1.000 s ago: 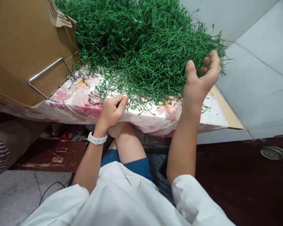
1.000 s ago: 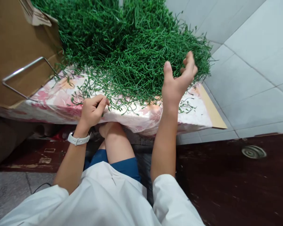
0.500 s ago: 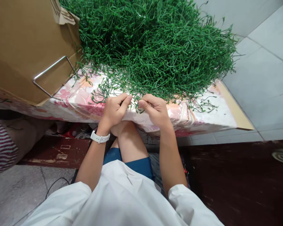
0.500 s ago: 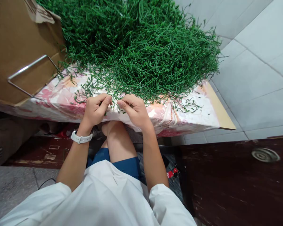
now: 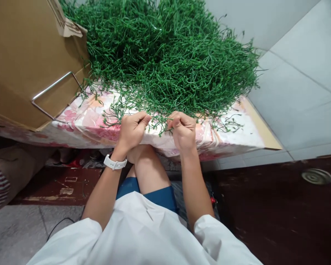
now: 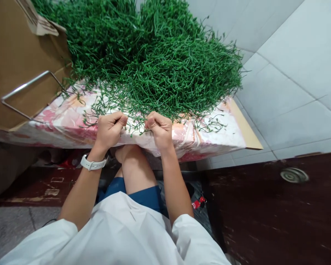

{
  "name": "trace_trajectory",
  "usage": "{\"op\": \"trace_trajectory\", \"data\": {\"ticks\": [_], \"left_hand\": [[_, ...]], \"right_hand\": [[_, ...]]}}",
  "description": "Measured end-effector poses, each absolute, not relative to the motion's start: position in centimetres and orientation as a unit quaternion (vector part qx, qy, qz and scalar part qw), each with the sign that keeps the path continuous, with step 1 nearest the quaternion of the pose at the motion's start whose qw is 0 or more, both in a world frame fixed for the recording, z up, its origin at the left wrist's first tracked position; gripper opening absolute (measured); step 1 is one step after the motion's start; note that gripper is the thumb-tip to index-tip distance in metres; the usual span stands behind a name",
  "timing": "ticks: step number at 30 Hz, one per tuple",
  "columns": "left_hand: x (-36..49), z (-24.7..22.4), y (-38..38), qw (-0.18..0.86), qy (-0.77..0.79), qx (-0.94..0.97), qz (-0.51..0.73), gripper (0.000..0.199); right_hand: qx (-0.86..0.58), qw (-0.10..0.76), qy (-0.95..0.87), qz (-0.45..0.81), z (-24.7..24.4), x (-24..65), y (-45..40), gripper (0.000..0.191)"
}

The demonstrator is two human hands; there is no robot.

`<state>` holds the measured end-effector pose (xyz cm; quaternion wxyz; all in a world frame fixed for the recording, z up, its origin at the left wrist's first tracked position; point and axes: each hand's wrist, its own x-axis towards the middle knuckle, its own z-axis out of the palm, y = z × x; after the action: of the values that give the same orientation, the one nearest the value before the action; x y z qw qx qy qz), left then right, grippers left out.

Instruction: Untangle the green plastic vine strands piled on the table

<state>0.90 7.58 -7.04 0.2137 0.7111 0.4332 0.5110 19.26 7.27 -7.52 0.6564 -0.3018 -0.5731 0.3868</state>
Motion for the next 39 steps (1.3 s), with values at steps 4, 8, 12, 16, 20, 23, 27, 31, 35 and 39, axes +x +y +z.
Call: {"op": "trace_trajectory", "data": {"ticks": [4,8,12,16,20,23,27,31,35,39], "left_hand": [[-0.2,-7.3,8.5,0.213,0.461,0.628,0.59,0.049],[0.0,-7.3,9.2,0.162,0.491,0.669,0.534,0.044],[0.7,-7.1,9.0,0.152,0.498,0.655,0.548,0.039],[0.4,-6.9,8.7,0.153,0.5,0.661,0.538,0.036],[0.4,-6.9,8.5,0.15,0.501,0.664,0.535,0.037],[0.6,-6.9,8.3,0.133,0.512,0.669,0.522,0.038],[0.6,-6.9,8.3,0.131,0.504,0.676,0.522,0.039],[0.4,-6.8,8.4,0.148,0.493,0.674,0.53,0.038],[0.3,-6.7,8.4,0.153,0.493,0.674,0.528,0.037],[0.4,-6.7,8.2,0.165,0.504,0.678,0.508,0.038]], "right_hand": [[-0.267,0.786,-0.442,0.341,-6.6,23.3,7.3,0.043],[-0.271,0.826,-0.4,0.291,-4.9,26.9,5.7,0.04],[-0.31,0.759,-0.485,0.305,-4.0,26.0,4.3,0.039],[-0.331,0.751,-0.471,0.322,-4.0,24.7,4.2,0.039],[-0.308,0.765,-0.452,0.34,-3.4,24.7,3.8,0.036],[-0.259,0.737,-0.515,0.354,-1.9,25.2,2.9,0.034],[-0.106,0.699,-0.639,0.304,1.5,26.7,4.5,0.038],[-0.258,0.724,-0.581,0.268,4.8,28.8,11.4,0.038],[-0.491,0.677,-0.513,0.196,3.9,30.0,16.8,0.046],[-0.47,0.673,-0.55,0.151,-0.4,28.2,15.2,0.037]]}}
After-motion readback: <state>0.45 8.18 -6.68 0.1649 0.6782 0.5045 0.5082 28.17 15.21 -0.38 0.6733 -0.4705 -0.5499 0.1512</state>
